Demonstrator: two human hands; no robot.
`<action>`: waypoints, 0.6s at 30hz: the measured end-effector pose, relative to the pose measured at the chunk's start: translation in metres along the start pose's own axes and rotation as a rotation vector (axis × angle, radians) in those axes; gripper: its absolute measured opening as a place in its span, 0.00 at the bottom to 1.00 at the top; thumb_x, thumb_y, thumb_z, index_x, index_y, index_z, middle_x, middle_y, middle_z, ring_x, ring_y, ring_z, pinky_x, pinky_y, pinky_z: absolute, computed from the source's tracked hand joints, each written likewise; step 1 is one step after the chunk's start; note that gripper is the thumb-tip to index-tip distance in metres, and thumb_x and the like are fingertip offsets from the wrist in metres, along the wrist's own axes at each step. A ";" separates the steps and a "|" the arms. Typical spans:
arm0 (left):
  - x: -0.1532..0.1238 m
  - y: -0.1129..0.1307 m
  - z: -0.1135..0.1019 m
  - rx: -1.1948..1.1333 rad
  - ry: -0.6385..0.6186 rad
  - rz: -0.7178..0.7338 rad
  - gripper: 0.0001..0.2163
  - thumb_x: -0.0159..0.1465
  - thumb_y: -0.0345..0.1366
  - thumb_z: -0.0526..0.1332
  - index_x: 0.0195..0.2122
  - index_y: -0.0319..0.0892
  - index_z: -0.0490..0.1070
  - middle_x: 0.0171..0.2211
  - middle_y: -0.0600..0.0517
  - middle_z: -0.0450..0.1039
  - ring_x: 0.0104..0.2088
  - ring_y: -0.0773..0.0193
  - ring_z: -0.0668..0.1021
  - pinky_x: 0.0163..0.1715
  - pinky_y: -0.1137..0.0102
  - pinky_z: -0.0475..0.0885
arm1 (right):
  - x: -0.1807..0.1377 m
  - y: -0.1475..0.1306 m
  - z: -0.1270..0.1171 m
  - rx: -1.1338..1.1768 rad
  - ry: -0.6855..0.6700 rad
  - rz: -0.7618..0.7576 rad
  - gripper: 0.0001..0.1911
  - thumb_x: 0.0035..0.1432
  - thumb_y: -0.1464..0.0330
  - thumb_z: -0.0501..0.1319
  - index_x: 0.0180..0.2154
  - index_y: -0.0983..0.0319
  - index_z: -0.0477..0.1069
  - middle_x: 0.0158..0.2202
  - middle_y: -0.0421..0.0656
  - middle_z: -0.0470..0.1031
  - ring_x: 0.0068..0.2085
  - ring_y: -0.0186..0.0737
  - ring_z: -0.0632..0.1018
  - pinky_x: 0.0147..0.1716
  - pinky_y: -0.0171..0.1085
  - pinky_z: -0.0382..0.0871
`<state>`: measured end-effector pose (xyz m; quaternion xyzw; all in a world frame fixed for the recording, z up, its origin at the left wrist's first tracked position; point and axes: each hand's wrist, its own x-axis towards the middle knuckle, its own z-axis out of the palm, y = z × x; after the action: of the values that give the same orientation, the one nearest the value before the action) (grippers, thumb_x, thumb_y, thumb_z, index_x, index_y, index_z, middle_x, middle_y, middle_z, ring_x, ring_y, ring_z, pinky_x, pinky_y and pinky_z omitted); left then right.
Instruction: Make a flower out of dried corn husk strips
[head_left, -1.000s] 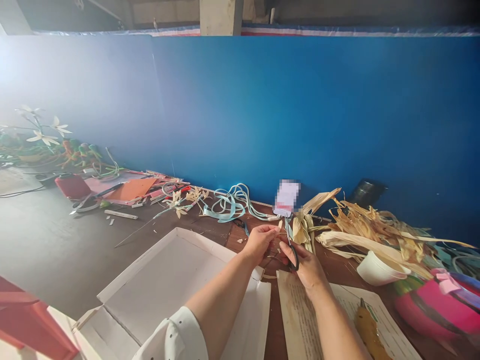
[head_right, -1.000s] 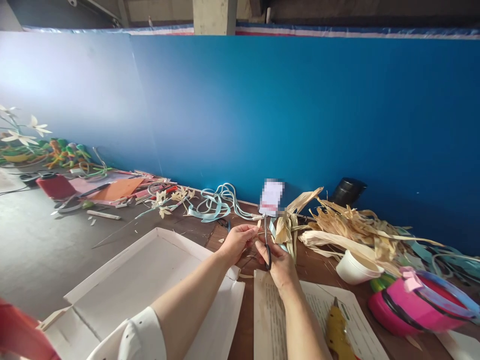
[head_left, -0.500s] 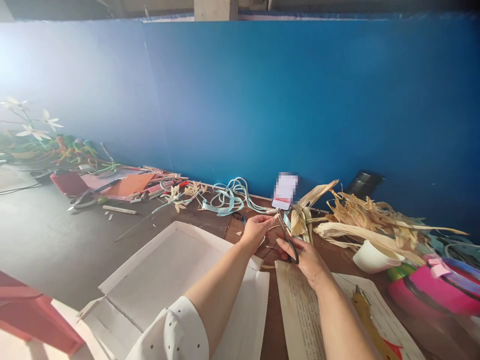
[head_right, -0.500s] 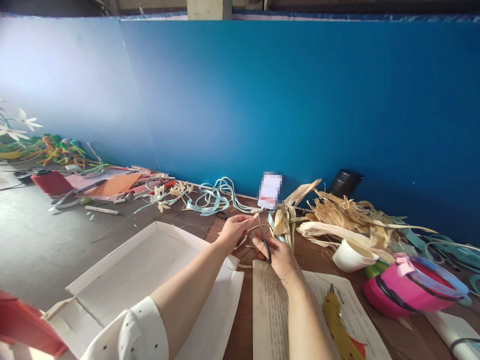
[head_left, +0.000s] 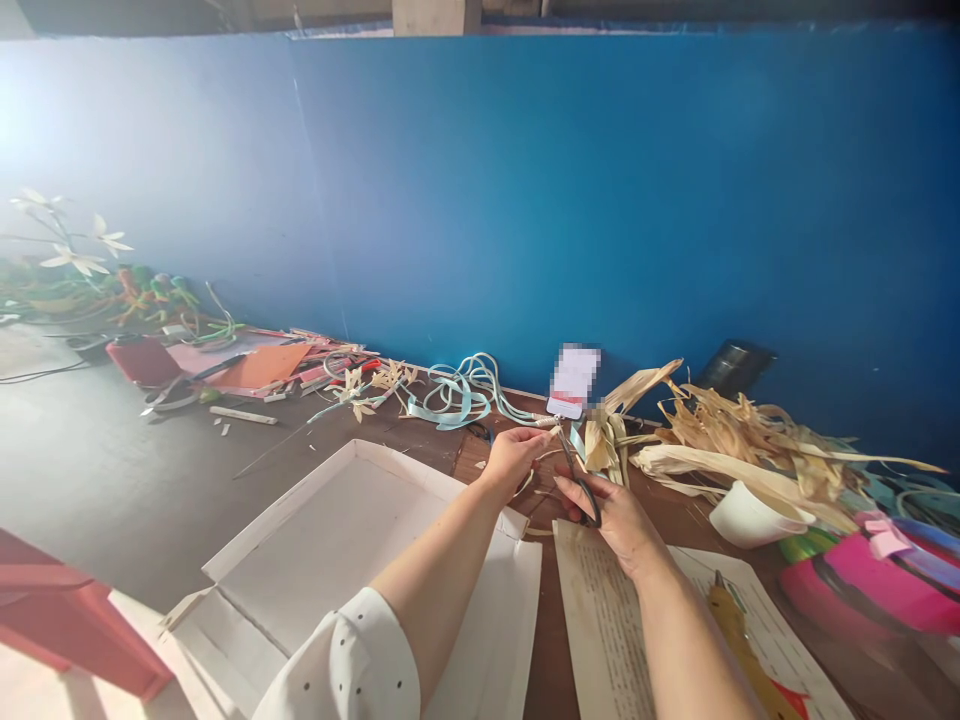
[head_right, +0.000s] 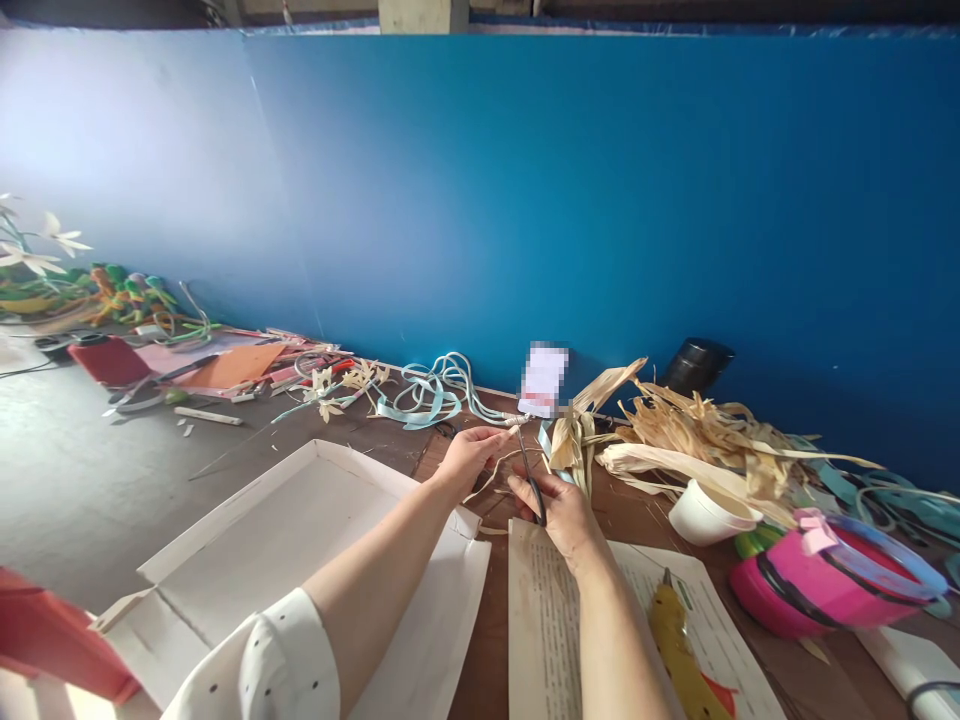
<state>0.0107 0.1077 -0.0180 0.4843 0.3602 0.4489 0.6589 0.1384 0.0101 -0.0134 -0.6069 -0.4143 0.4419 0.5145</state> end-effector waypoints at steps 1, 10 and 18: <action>0.000 0.000 0.000 -0.003 -0.001 -0.001 0.15 0.50 0.46 0.67 0.31 0.37 0.76 0.18 0.56 0.64 0.18 0.75 0.61 0.19 0.75 0.54 | 0.000 0.000 0.000 -0.002 0.003 0.001 0.21 0.43 0.60 0.70 0.41 0.62 0.79 0.22 0.36 0.71 0.25 0.35 0.69 0.26 0.34 0.60; -0.005 0.005 0.001 0.008 -0.016 -0.033 0.16 0.50 0.44 0.67 0.33 0.36 0.77 0.22 0.53 0.69 0.19 0.75 0.62 0.21 0.75 0.56 | -0.001 -0.002 0.002 -0.005 0.001 -0.015 0.20 0.43 0.59 0.70 0.39 0.62 0.79 0.20 0.36 0.70 0.24 0.34 0.68 0.26 0.34 0.60; -0.005 0.004 0.002 0.016 -0.034 -0.035 0.18 0.50 0.47 0.67 0.33 0.36 0.77 0.20 0.54 0.67 0.19 0.76 0.61 0.21 0.76 0.56 | -0.001 -0.005 0.004 -0.032 -0.004 -0.011 0.19 0.42 0.58 0.70 0.36 0.61 0.79 0.21 0.39 0.71 0.25 0.36 0.69 0.26 0.35 0.62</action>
<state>0.0099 0.1026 -0.0138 0.4908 0.3612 0.4261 0.6687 0.1338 0.0104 -0.0089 -0.6119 -0.4255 0.4335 0.5065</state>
